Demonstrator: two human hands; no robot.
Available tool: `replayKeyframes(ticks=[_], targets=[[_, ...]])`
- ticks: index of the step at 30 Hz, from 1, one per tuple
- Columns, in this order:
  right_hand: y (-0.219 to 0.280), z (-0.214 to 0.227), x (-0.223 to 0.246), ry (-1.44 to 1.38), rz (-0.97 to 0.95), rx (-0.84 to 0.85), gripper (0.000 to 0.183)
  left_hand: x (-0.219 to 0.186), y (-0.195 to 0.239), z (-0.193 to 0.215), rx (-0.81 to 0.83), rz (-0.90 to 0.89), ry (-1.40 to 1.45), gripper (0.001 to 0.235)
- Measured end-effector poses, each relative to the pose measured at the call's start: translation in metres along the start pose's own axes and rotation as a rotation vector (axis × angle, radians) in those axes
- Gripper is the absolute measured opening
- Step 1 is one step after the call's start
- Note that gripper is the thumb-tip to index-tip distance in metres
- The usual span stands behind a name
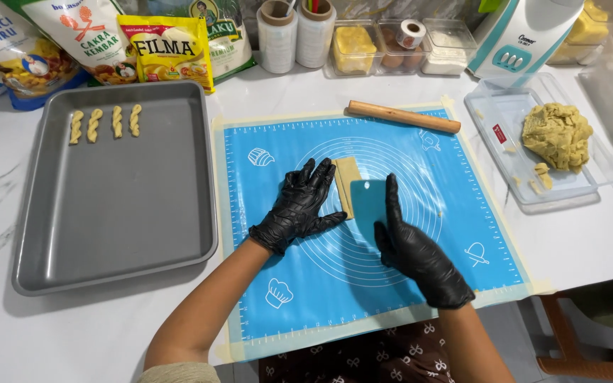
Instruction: The person shapes a rectangular piece of dough into thin, twisted strips on a blue silicone mat. They roll the dough into a log, cut it into smaller pieces, and then twist each piece by hand before placing them onto a metal baking tray.
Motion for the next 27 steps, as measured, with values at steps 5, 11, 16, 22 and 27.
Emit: replayKeyframes(ticks=[5,11,16,22,27], targets=[[-0.066,0.047,-0.041,-0.053,-0.026,0.023,0.041,-0.002,0.002,0.010,-0.027,0.006,0.003,0.059],[-0.103,0.063,-0.003,0.248,-0.046,0.000,0.022,-0.001,0.000,0.012,-0.034,0.010,0.082,0.055],[-0.100,0.061,0.010,0.106,-0.030,-0.027,0.027,0.000,0.000,0.018,-0.057,-0.002,0.078,0.052],[-0.114,0.066,-0.015,0.163,-0.110,0.038,0.038,0.001,0.001,0.029,-0.101,-0.032,0.016,0.047],[-0.109,0.057,0.011,0.102,-0.249,0.072,0.039,0.001,0.001,0.034,-0.126,-0.040,0.031,0.039]])
Point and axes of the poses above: each hand's wrist, its own y-axis away from the middle knuckle, its own z-axis out of the back of the hand, x = y × z, the point moved 9 cm from there along -y, towards the middle knuckle, and after that the axes turned 15 degrees about x, right-handed, at the moved point
